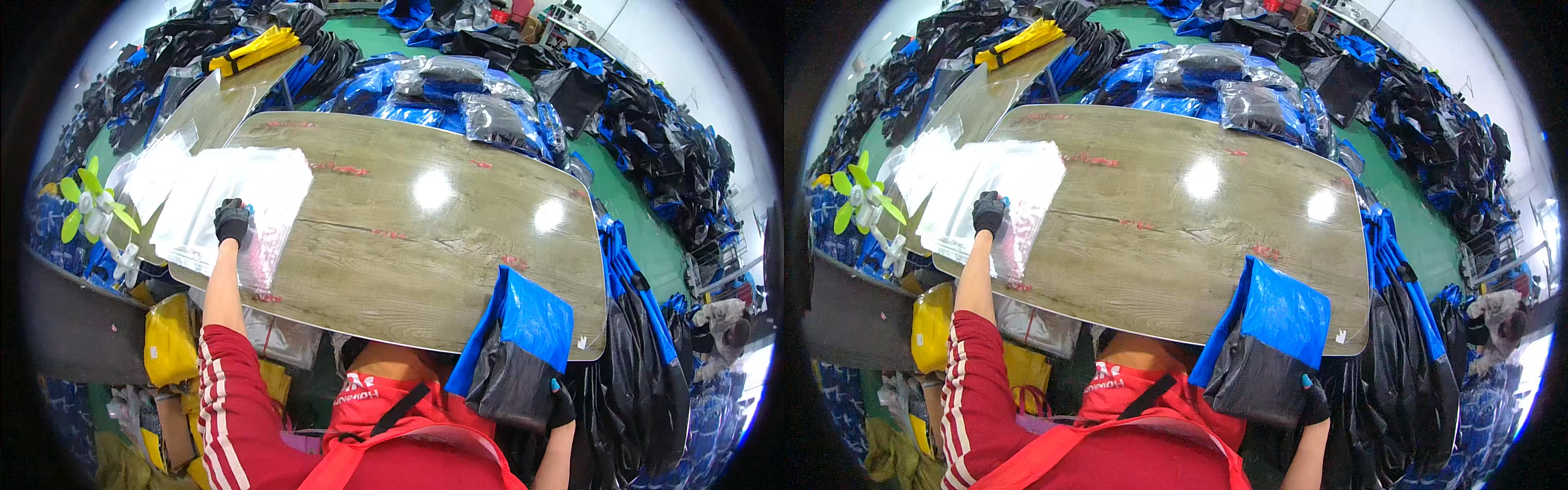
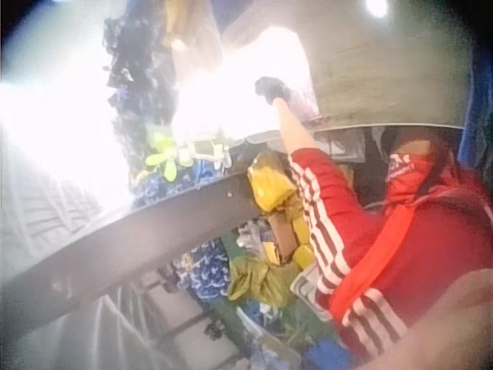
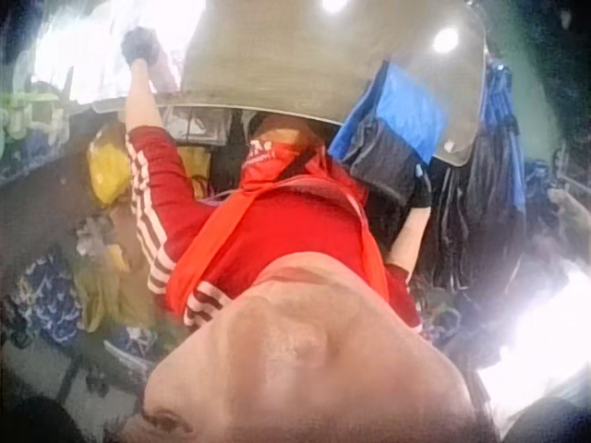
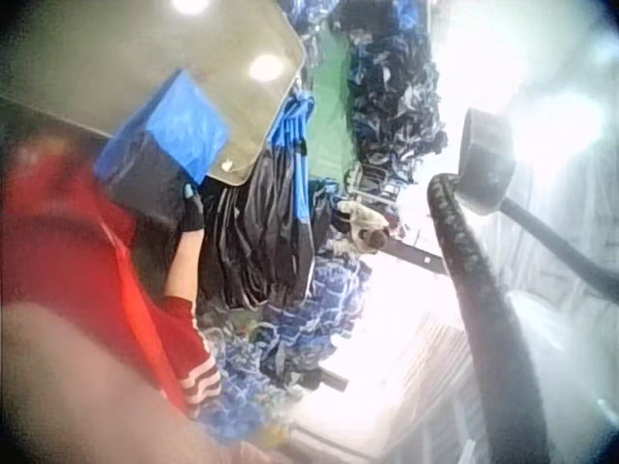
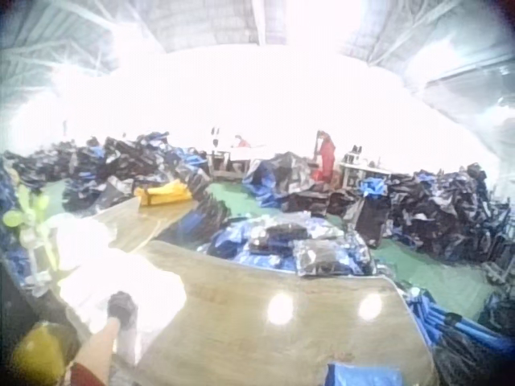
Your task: The person repeatedly places blue and black plastic bags into clear plastic sleeves on a table, then folds and stacks them. The process is repeated multiple times with similar items.
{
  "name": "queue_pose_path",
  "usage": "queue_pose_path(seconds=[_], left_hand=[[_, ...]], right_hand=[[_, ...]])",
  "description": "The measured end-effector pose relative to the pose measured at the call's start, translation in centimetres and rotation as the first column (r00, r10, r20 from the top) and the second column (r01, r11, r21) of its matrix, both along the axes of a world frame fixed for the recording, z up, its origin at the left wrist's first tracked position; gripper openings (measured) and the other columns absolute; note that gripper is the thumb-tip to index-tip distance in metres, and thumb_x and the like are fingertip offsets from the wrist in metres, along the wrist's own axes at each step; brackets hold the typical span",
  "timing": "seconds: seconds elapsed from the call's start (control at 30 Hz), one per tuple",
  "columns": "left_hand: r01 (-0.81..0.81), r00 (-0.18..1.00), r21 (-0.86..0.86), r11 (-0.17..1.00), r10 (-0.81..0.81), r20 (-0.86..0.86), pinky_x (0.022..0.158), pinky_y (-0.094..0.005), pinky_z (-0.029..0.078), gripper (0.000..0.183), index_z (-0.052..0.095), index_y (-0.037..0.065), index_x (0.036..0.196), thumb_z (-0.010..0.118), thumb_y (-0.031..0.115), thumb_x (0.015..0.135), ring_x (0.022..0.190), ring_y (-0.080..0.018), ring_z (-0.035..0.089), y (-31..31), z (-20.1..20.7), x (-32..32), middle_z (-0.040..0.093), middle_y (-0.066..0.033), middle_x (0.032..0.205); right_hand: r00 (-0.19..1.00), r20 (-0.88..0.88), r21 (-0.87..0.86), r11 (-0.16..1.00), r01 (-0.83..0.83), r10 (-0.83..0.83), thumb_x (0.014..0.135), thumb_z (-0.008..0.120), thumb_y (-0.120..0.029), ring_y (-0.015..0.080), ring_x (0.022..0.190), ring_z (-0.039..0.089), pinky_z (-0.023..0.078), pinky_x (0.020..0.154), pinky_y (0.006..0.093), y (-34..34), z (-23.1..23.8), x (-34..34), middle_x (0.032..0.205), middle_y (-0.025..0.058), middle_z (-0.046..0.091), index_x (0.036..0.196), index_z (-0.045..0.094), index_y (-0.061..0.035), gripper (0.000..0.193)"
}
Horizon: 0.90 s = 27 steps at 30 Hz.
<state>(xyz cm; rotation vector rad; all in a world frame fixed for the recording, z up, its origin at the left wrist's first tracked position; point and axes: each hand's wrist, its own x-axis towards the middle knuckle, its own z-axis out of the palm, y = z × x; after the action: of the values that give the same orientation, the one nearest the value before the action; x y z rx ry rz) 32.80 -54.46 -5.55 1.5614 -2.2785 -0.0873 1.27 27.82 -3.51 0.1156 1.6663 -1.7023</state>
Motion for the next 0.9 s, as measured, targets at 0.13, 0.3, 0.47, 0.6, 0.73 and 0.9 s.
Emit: queue_pose_path(seconds=[0.13,0.3,0.47,0.6,0.73,0.9], left_hand=[[0.165,0.969,-0.006,0.986,-0.163,-0.188,0.079,-0.0447,0.048,0.019,0.063,0.009,0.086,0.063,0.027,0.081,0.091,-0.0334,0.061,6.7,4.6,-4.9,0.065,-0.0129,0.089],[0.781,0.599,0.152,0.605,-0.659,-0.455,0.079,-0.0391,0.046,0.011,0.061,0.007,0.077,0.067,0.017,0.075,0.085,-0.0309,0.059,25.9,3.9,-13.4,0.063,-0.0113,0.083],[0.895,0.403,-0.004,0.446,-0.812,-0.422,0.082,-0.0427,0.042,0.024,0.056,0.007,0.072,0.076,0.02,0.07,0.089,-0.032,0.053,34.9,1.7,-15.9,0.059,-0.011,0.084],[0.84,0.49,-0.033,0.541,-0.784,-0.381,0.089,-0.0457,0.041,0.022,0.059,0.007,0.075,0.075,0.021,0.071,0.095,-0.0333,0.055,34.5,2.4,-15.7,0.058,-0.0129,0.09],[0.835,0.466,-0.097,0.542,-0.789,-0.4,0.098,-0.0484,0.038,0.019,0.062,0.006,0.078,0.074,0.019,0.072,0.104,-0.0339,0.054,34.4,2.0,-15.4,0.06,-0.0124,0.096],[0.788,0.547,0.127,0.603,-0.589,-0.595,0.092,-0.0359,0.043,0.013,0.063,0.005,0.079,0.071,0.015,0.077,0.096,-0.0276,0.059,33.7,1.0,-16.0,0.062,-0.0106,0.092]], right_hand=[[0.997,-0.073,0.181,0.983,-0.017,0.03,0.089,0.063,-0.038,0.0221,0.109,0.057,0.046,0.094,0.0368,-0.5,0.2,0.5,0.121,0.0064,0.06,0.13,0.053,-0.0049,0.053],[0.971,-0.233,0.001,0.999,-0.045,0.044,0.09,0.061,-0.029,0.0187,0.113,0.053,0.042,0.097,0.0333,-2.6,2.1,0.3,0.125,0.0065,0.056,0.129,0.053,-0.0011,0.049],[0.964,-0.251,0.053,0.996,-0.072,0.083,0.086,0.067,-0.031,0.0179,0.115,0.051,0.041,0.1,0.0327,-6.2,6.5,-2.2,0.13,0.0054,0.053,0.139,0.042,-0.0018,0.065],[0.95,-0.139,0.032,0.96,-0.279,0.281,0.082,0.071,-0.026,0.0188,0.109,0.056,0.046,0.093,0.0333,-8.7,8.9,-3.9,0.123,0.0072,0.056,0.135,0.047,-0.0024,0.063],[0.922,-0.007,0.116,0.916,-0.384,0.388,0.08,0.075,-0.024,0.0178,0.102,0.06,0.05,0.089,0.0324,-8.7,9.0,-4.9,0.116,0.007,0.06,0.129,0.051,-0.0039,0.059],[0.917,-0.044,0.167,0.908,-0.384,0.396,0.08,0.075,-0.024,0.0125,0.089,0.058,0.049,0.079,0.0277,-8.9,8.8,-5.1,0.099,0.0031,0.062,0.113,0.059,-0.0045,0.041]])
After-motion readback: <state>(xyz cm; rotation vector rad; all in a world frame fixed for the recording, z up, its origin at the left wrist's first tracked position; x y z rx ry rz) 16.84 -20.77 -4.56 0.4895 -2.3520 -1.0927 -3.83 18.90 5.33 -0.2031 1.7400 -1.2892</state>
